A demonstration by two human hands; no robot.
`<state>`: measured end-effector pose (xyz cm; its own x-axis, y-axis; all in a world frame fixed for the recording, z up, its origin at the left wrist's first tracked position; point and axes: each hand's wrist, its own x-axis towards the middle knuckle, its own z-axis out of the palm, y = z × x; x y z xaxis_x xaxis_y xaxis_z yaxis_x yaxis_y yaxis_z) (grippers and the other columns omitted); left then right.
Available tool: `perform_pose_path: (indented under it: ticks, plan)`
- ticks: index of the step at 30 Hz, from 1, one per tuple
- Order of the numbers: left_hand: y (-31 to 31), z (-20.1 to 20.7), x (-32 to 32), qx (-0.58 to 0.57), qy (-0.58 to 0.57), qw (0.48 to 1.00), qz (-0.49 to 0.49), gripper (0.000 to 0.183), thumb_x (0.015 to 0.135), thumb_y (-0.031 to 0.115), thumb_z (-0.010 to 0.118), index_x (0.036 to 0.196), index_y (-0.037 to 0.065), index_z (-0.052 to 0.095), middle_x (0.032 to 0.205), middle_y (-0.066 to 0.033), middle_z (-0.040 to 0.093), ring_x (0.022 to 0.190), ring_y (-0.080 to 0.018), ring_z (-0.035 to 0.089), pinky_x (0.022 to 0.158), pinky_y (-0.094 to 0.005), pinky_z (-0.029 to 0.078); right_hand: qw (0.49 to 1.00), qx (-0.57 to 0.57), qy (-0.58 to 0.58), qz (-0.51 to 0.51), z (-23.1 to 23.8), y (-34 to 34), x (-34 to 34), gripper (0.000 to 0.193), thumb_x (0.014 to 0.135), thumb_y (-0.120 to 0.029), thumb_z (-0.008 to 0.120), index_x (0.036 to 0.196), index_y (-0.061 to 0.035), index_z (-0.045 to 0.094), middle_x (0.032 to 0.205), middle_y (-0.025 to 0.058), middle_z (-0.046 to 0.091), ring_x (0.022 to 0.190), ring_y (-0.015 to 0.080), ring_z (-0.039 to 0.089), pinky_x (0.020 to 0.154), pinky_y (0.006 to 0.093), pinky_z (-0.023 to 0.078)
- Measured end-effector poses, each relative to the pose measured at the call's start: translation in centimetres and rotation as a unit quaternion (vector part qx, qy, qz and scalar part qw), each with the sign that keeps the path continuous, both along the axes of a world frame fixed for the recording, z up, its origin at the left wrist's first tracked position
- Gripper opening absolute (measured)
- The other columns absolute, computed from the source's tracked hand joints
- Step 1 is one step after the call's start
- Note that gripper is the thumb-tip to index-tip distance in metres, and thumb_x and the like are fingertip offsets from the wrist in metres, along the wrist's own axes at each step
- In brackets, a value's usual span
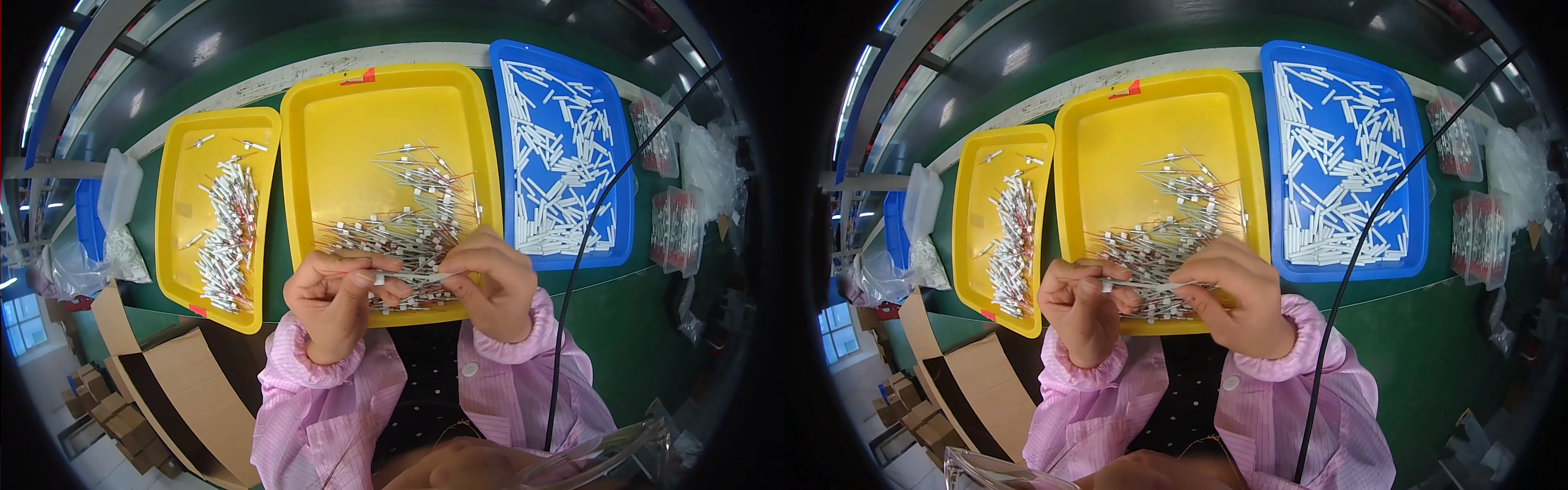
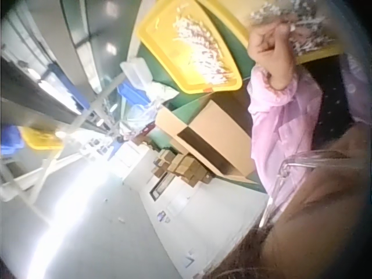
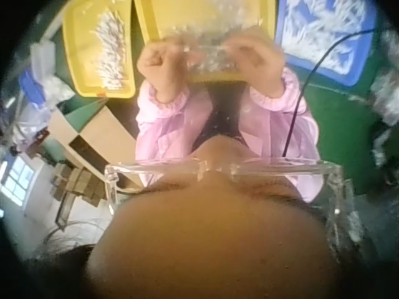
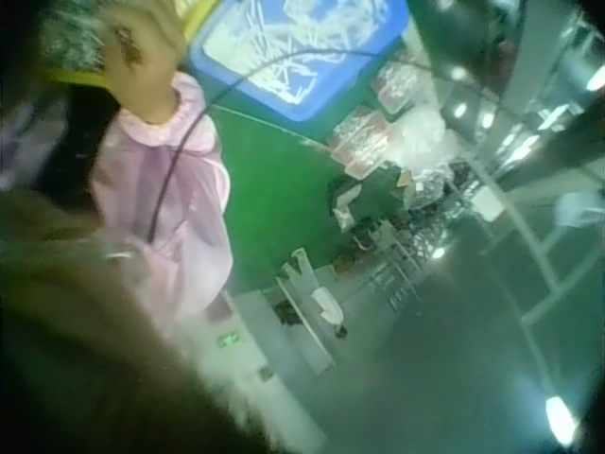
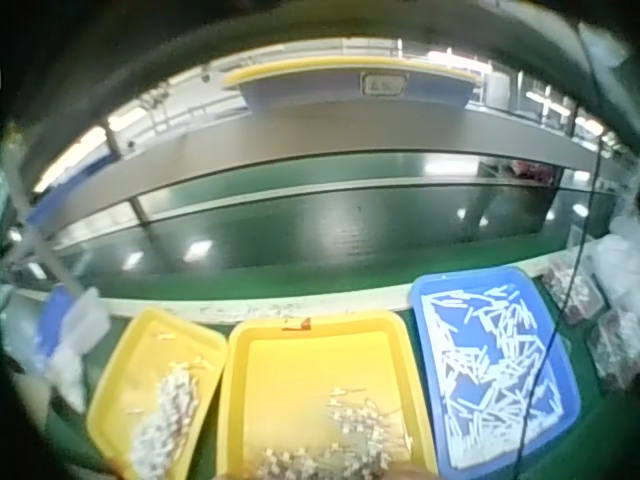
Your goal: The person assembles LED light components by hand, fitting led wires into plastic caps on a factory workbench.
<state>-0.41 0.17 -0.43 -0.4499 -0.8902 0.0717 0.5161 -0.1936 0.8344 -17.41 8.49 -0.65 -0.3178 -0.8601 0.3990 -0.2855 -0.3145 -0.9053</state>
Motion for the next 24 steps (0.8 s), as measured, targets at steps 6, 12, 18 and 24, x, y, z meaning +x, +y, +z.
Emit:
perform_pose_path:
  ticks: [6, 12, 18, 24]
  plan:
    - [0.2, -0.9, 0.2, 0.093, 0.061, 0.986, -0.122, 0.006, 0.089, -0.006, 0.062, 0.095, -0.007, 0.059, 0.083, -0.0219, 0.067, 0.062, -0.0212, 0.067, 0.051, -0.0257, 0.053, 0.930, -0.167, 0.315, -0.087, -0.2, 0.5, 0.5, 0.021, 0.070, -0.006, 0.077, 0.090, -0.0037, 0.071, 0.080, 0.0051, 0.063, 0.067, 0.0196, 0.053, 0.065, 0.0325, 0.045]
    - [-0.8, 0.2, -0.1, -0.273, -0.069, 0.957, -0.063, 0.011, 0.084, -0.008, 0.065, 0.094, -0.006, 0.061, 0.082, -0.0206, 0.066, 0.062, -0.0204, 0.066, 0.050, -0.0252, 0.052, 0.992, -0.030, 0.088, 0.090, 0.0, -0.1, -0.9, 0.018, 0.080, -0.003, 0.073, 0.097, -0.0024, 0.069, 0.090, 0.0067, 0.061, 0.073, 0.0190, 0.054, 0.062, 0.0297, 0.041]
    - [-3.2, 0.6, 0.7, -0.684, -0.194, 0.700, -0.060, 0.020, 0.072, -0.002, 0.069, 0.091, -0.005, 0.062, 0.082, -0.0182, 0.066, 0.067, -0.0257, 0.066, 0.050, -0.0300, 0.052, 0.959, 0.182, -0.151, 0.158, -0.3, 0.3, -0.8, 0.018, 0.084, -0.006, 0.070, 0.100, 0.0004, 0.064, 0.086, 0.0112, 0.061, 0.073, 0.0244, 0.056, 0.064, 0.0318, 0.043]
    - [-11.2, -0.7, 3.9, -0.503, -0.630, 0.479, 0.348, 0.009, 0.082, 0.004, 0.069, 0.078, 0.002, 0.060, 0.071, -0.0143, 0.059, 0.060, -0.0318, 0.059, 0.054, -0.0384, 0.046, 0.885, 0.156, 0.317, -0.304, -2.8, 0.4, -4.8, 0.025, 0.086, -0.004, 0.064, 0.110, 0.0015, 0.060, 0.102, 0.0155, 0.061, 0.086, 0.0337, 0.058, 0.075, 0.0412, 0.048]
